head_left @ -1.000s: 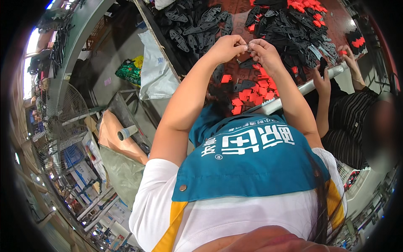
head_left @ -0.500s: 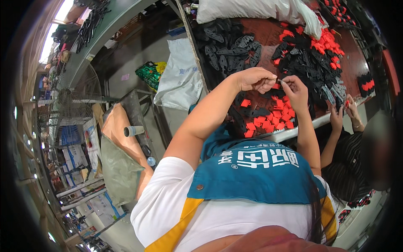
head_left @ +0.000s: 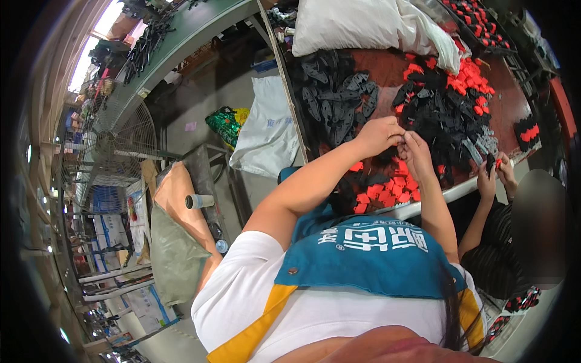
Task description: The person repeatedly picks up black plastic clips and red plastic pieces from a table, inserts the red pieces into the clips, and places the assembled units back on the table. The process is continuous and repetitive throughout the clip.
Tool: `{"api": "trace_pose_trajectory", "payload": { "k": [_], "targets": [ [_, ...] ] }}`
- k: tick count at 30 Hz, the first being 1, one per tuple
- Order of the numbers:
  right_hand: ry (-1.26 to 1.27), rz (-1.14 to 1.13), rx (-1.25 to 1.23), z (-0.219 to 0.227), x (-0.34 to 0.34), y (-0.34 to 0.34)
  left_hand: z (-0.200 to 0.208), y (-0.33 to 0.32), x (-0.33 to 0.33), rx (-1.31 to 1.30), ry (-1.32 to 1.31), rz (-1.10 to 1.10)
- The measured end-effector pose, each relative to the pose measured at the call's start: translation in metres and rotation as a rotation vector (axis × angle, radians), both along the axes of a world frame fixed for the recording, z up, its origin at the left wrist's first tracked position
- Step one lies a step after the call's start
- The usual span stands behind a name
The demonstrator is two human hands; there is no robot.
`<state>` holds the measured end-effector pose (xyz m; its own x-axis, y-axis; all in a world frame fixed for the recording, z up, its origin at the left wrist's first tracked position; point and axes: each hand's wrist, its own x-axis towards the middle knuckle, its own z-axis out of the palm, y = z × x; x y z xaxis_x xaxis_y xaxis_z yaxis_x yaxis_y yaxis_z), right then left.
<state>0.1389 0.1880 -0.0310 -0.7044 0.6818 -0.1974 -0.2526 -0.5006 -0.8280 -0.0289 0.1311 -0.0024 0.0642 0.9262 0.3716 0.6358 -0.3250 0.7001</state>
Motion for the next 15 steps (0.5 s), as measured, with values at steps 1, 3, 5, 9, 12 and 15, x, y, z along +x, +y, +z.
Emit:
{"api": "trace_pose_trajectory", "payload": {
  "k": [1, 3, 5, 9, 12, 15],
  "targets": [
    [-0.068, -0.023, 0.05, -0.006, 0.0, 0.001, -0.004, 0.001, 0.0, 0.005, 0.054, 0.0],
    [-0.129, -0.024, 0.13, -0.007, 0.004, 0.001, -0.004, 0.003, -0.002, 0.047, 0.112, -0.059],
    [-0.123, 0.04, 0.114, -0.002, 0.006, 0.0, -0.004, 0.002, -0.008, 0.03, 0.017, -0.106],
    [-0.075, -0.01, -0.087, 0.0, 0.006, -0.006, -0.001, 0.002, -0.009, -0.088, -0.035, -0.086],
    [-0.072, -0.023, -0.099, -0.005, 0.005, -0.003, 0.003, 0.004, -0.013, -0.209, -0.065, -0.085],
    [-0.151, -0.088, -0.055, -0.01, 0.01, 0.001, 0.008, 0.004, -0.028, -0.349, -0.039, 0.072]
  ]
}}
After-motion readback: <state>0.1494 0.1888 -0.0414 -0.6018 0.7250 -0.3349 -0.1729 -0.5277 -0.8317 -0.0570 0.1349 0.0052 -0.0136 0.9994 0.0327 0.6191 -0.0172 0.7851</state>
